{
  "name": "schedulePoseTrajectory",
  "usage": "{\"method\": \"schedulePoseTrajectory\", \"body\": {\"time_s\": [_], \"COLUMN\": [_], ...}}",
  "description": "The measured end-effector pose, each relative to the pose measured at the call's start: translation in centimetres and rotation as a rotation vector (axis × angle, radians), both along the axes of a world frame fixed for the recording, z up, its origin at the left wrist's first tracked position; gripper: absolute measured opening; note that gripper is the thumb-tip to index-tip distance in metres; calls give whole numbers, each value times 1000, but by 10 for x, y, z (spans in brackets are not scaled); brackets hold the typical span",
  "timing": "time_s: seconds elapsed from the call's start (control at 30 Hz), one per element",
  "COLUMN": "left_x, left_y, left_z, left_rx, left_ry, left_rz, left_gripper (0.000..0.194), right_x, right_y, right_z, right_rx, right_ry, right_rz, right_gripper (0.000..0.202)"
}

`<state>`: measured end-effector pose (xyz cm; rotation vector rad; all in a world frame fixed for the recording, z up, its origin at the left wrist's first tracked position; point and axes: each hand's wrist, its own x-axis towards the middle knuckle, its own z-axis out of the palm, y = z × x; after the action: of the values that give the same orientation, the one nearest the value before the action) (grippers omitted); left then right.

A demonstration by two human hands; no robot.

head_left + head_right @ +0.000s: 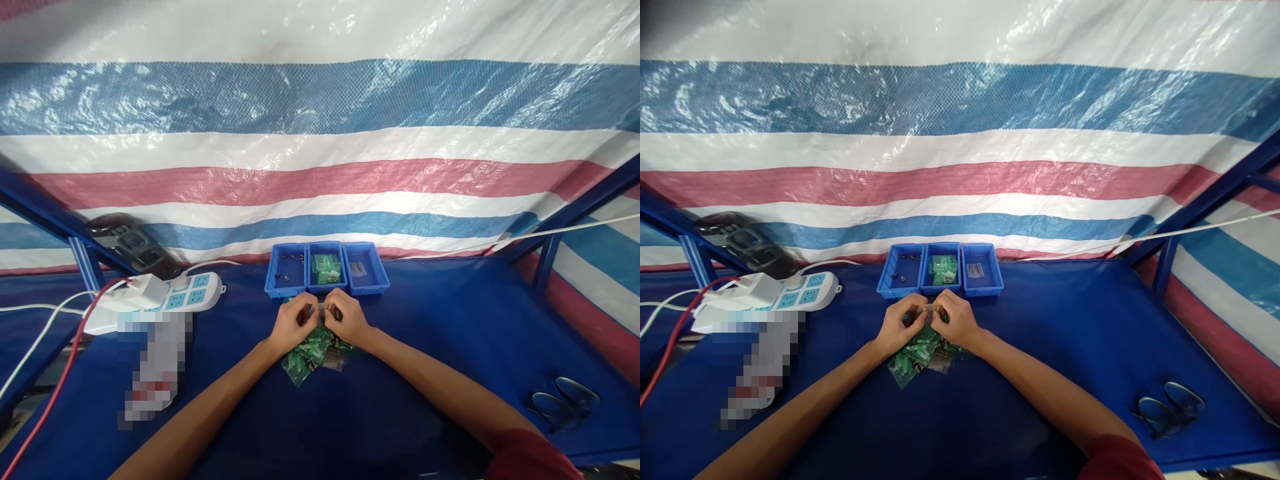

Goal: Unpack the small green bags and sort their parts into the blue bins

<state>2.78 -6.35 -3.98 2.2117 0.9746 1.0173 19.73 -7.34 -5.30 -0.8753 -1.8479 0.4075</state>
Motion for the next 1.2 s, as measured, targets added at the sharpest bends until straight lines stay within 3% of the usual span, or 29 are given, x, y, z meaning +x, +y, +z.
{"method": "schedulePoseTrajectory", "body": {"time_s": [0.4, 0.83, 1.03, 1.2], "left_x": [2, 0, 0, 0], "left_y": [1, 3, 4, 4], "left_z": [1, -3, 1, -1], "left_rx": [-30, -81, -68, -66], "left_ry": [37, -106, -24, -43], "left_rz": [25, 114, 14, 58], "left_gripper": [12, 20, 21, 21], "right_x": [4, 5, 6, 6], "right_y": [-5, -3, -3, -4], "right_z": [-4, -3, -5, -4], "right_rx": [-61, -52, -5, 31], "right_ry": [-10, 68, 86, 57], "right_rz": [-47, -136, -114, -95], "right_gripper": [10, 17, 19, 19]}}
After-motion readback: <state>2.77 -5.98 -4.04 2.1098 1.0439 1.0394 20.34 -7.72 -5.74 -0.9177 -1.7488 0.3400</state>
